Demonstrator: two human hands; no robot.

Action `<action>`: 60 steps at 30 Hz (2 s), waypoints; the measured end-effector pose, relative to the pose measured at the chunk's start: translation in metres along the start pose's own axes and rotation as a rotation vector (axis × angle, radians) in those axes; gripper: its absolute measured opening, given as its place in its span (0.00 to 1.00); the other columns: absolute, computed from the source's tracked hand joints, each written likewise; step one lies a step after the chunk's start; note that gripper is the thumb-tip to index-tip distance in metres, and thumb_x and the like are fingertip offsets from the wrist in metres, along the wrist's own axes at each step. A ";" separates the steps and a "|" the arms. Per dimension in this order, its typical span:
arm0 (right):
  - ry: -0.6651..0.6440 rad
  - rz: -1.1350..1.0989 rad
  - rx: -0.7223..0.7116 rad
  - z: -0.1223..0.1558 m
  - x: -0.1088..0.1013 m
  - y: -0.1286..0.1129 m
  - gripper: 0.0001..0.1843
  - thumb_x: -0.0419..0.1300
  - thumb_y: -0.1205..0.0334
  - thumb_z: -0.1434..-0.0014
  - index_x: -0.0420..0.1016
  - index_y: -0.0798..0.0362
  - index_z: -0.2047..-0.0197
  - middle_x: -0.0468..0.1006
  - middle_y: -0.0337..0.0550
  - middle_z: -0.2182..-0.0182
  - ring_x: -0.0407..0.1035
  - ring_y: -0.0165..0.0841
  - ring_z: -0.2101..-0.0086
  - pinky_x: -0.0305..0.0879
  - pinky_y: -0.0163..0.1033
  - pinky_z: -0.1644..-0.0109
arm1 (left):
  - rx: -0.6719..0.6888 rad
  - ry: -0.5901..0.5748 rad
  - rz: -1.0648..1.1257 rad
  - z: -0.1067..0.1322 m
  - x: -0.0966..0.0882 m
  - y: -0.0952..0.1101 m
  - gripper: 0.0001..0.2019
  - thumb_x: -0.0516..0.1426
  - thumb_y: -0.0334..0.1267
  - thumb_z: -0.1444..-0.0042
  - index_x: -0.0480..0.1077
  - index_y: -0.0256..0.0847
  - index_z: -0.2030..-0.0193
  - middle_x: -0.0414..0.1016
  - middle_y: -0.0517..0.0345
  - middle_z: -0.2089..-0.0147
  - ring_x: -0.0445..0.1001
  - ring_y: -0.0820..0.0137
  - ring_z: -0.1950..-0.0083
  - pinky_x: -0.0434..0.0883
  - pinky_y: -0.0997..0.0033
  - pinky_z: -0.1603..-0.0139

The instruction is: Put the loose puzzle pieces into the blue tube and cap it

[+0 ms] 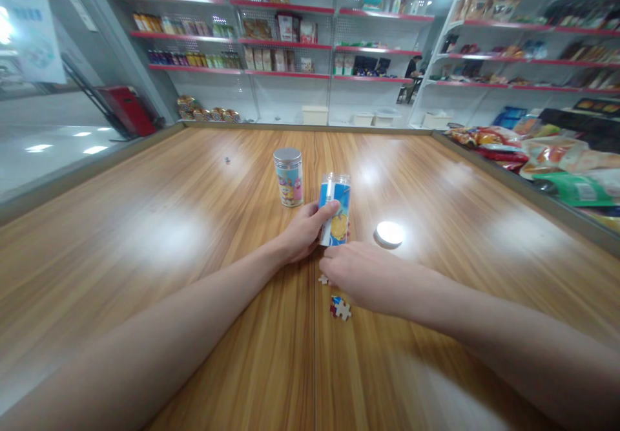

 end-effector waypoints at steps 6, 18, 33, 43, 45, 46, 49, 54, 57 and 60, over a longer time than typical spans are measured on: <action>-0.087 -0.083 0.006 0.006 0.002 0.012 0.11 0.58 0.68 0.37 0.80 0.59 0.68 0.81 0.50 0.71 0.72 0.33 0.73 0.52 0.36 0.72 | -0.018 -0.008 0.009 0.000 0.000 -0.001 0.25 0.67 0.55 0.47 0.70 0.32 0.59 0.78 0.50 0.68 0.80 0.64 0.67 0.77 0.67 0.65; -0.182 -0.313 -0.047 0.024 -0.005 0.000 0.09 0.63 0.59 0.38 0.79 0.57 0.60 0.81 0.46 0.67 0.75 0.35 0.68 0.56 0.35 0.70 | -0.026 0.016 0.000 0.000 -0.002 -0.002 0.24 0.66 0.54 0.46 0.70 0.32 0.58 0.79 0.48 0.67 0.80 0.64 0.68 0.78 0.68 0.68; -0.118 -0.200 0.010 0.019 0.012 -0.008 0.09 0.68 0.61 0.40 0.78 0.59 0.62 0.81 0.50 0.65 0.75 0.38 0.66 0.63 0.37 0.65 | -0.014 0.003 -0.018 0.000 -0.001 -0.002 0.26 0.68 0.54 0.49 0.70 0.33 0.57 0.79 0.49 0.66 0.80 0.65 0.68 0.77 0.67 0.66; -0.147 -0.226 -0.077 0.017 0.009 -0.017 0.05 0.64 0.65 0.40 0.77 0.58 0.62 0.80 0.47 0.67 0.73 0.35 0.67 0.55 0.36 0.69 | -0.011 -0.012 -0.028 0.002 0.001 0.000 0.26 0.68 0.54 0.49 0.69 0.33 0.57 0.79 0.49 0.65 0.80 0.65 0.68 0.78 0.67 0.66; -0.144 -0.234 -0.081 0.016 0.009 -0.017 0.05 0.64 0.65 0.40 0.77 0.57 0.62 0.79 0.46 0.68 0.72 0.34 0.68 0.53 0.35 0.70 | -0.011 -0.017 -0.027 0.002 0.002 0.000 0.27 0.69 0.55 0.50 0.69 0.34 0.57 0.79 0.49 0.65 0.80 0.65 0.68 0.78 0.67 0.66; -0.145 -0.237 -0.089 0.016 0.008 -0.017 0.05 0.64 0.65 0.40 0.76 0.57 0.62 0.79 0.45 0.69 0.71 0.34 0.69 0.52 0.35 0.71 | -0.011 -0.019 -0.026 0.002 0.002 0.000 0.27 0.69 0.55 0.50 0.69 0.34 0.57 0.79 0.49 0.65 0.80 0.65 0.68 0.77 0.66 0.67; -0.151 -0.236 -0.107 0.016 0.004 -0.015 0.05 0.63 0.64 0.40 0.77 0.57 0.63 0.78 0.45 0.71 0.69 0.32 0.71 0.50 0.34 0.73 | -0.009 -0.021 -0.026 0.002 0.003 0.001 0.27 0.69 0.55 0.50 0.69 0.34 0.57 0.79 0.50 0.66 0.79 0.65 0.69 0.77 0.66 0.67; -0.121 -0.231 -0.070 0.021 -0.011 -0.007 0.07 0.60 0.63 0.38 0.78 0.56 0.64 0.77 0.44 0.71 0.66 0.30 0.73 0.50 0.34 0.73 | -0.007 -0.013 -0.021 0.001 0.002 0.000 0.27 0.70 0.55 0.52 0.69 0.34 0.58 0.78 0.50 0.67 0.79 0.65 0.68 0.77 0.67 0.67; -0.163 -0.267 -0.035 0.025 -0.005 -0.007 0.07 0.61 0.62 0.39 0.78 0.56 0.60 0.78 0.44 0.70 0.68 0.30 0.73 0.51 0.34 0.73 | -0.021 -0.013 -0.015 0.001 0.001 -0.002 0.27 0.69 0.54 0.52 0.69 0.34 0.58 0.77 0.53 0.67 0.79 0.66 0.69 0.77 0.67 0.67; -0.161 -0.248 -0.018 0.024 0.003 -0.010 0.10 0.61 0.63 0.40 0.77 0.58 0.56 0.78 0.47 0.68 0.70 0.32 0.73 0.50 0.34 0.75 | -0.017 -0.019 -0.006 0.001 0.002 -0.001 0.26 0.69 0.54 0.52 0.68 0.35 0.58 0.76 0.55 0.67 0.78 0.67 0.70 0.77 0.66 0.67</action>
Point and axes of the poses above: each hand's wrist, its own z-axis away from the middle knuckle, its own x-axis out of the palm, y = z × x, the point moved 9 cm from there along -z, towards the middle knuckle
